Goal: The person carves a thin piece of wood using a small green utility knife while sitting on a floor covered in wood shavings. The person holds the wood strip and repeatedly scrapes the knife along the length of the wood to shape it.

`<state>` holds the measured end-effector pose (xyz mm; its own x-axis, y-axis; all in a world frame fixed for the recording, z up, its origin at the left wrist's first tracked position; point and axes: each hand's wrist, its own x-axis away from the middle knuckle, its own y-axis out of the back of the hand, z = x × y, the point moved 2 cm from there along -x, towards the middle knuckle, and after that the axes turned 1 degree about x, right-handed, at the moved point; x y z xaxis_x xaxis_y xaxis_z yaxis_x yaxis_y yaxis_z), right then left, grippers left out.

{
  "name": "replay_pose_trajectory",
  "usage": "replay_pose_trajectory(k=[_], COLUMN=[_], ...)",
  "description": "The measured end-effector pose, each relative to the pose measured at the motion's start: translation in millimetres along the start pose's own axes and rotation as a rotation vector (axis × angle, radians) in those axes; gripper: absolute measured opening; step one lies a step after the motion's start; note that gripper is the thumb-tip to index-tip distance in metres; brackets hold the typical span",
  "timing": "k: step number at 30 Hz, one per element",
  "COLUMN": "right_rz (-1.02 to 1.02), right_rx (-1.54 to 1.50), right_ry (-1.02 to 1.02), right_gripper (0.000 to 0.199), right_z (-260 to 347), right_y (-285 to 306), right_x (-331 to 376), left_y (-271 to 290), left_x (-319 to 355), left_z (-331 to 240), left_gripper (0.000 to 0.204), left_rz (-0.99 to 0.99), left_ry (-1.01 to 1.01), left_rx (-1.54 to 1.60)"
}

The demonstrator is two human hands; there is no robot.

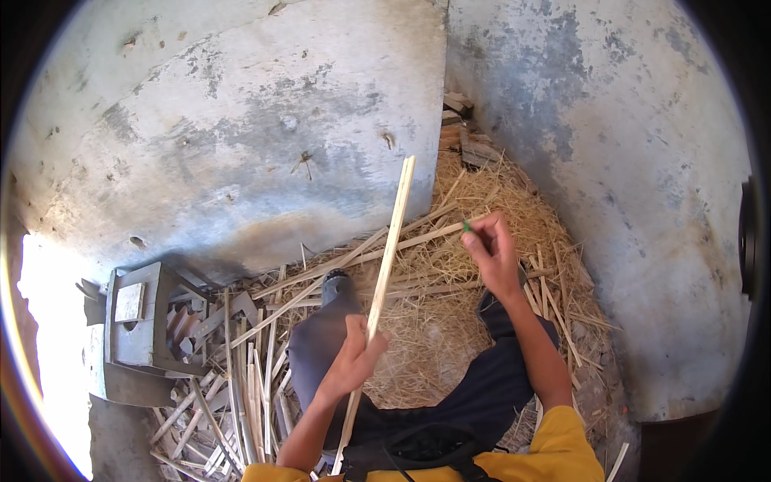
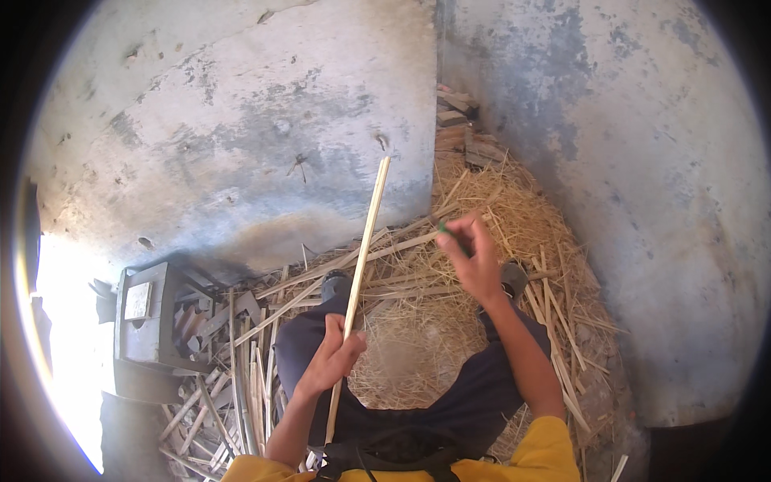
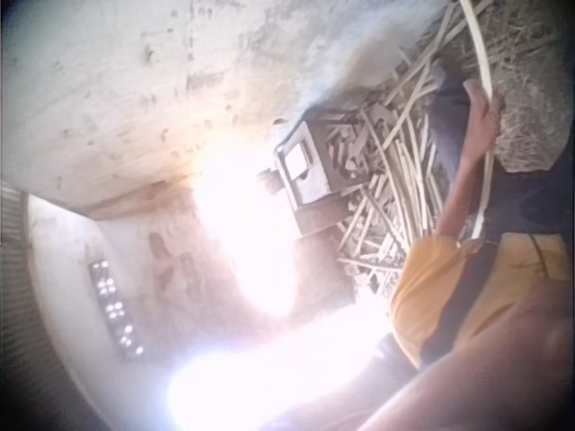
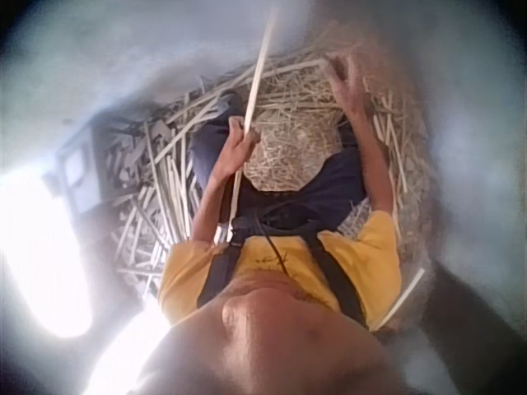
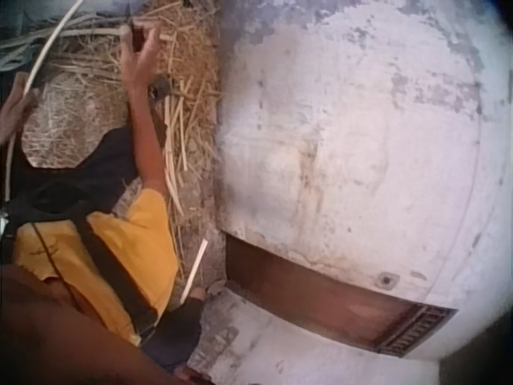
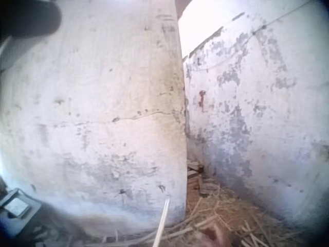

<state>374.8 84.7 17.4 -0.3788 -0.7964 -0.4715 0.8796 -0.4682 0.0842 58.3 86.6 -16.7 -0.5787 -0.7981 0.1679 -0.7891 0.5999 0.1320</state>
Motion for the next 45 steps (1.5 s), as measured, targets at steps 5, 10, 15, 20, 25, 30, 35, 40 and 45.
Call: replay_pose_trajectory(k=[5, 10, 15, 20, 25, 30, 35, 40, 45], right_rz=[0.257, 0.318, 0.338, 0.345, 0.348, 0.350, 0.341, 0.330, 0.229], right_rx=[0.240, 0.251, 0.287, 0.370, 0.409, 0.420, 0.417, 0.477, 0.479], right_ry=[0.150, 0.182, 0.246, 0.265, 0.270, 0.292, 0.325, 0.337, 0.360], right_gripper=[0.024, 0.024, 0.023, 0.022, 0.021, 0.020, 0.020, 0.019, 0.019], right_z=[27.0, 22.7, 33.2, 30.8, 31.9, 36.2, 36.5, 41.5, 33.8], right_y=[-31.0, -44.5, -53.8, -57.4, -55.8, -55.8, -55.3, -55.3, -55.1], right_x=[22.2, 31.6, 35.7, 36.8, 39.2, 39.4, 40.6, 42.7, 42.4], left_y=[1.5, -4.1, -10.3, -17.4, -21.1, -24.4, -23.3, -21.5, -23.3], left_x=[-25.8, -22.0, -24.1, -23.4, -16.9, -11.1, -8.0, -2.6, -1.1], left_z=[-0.9, -4.1, 2.1, 5.6, -8.7, -13.4, -18.3, -24.0, -24.1], left_gripper=[0.030, 0.031, 0.030, 0.033, 0.039, 0.045, 0.051, 0.054, 0.053], left_rz=[0.141, 0.213, 0.174, 0.035, -0.154, -0.271, -0.316, -0.363, -0.377], left_ry=[0.159, 0.201, 0.171, 0.072, -0.070, -0.186, -0.172, -0.179, -0.198], left_rx=[0.377, 0.427, 0.407, 0.215, -0.198, -0.297, -0.399, -0.475, -0.513])
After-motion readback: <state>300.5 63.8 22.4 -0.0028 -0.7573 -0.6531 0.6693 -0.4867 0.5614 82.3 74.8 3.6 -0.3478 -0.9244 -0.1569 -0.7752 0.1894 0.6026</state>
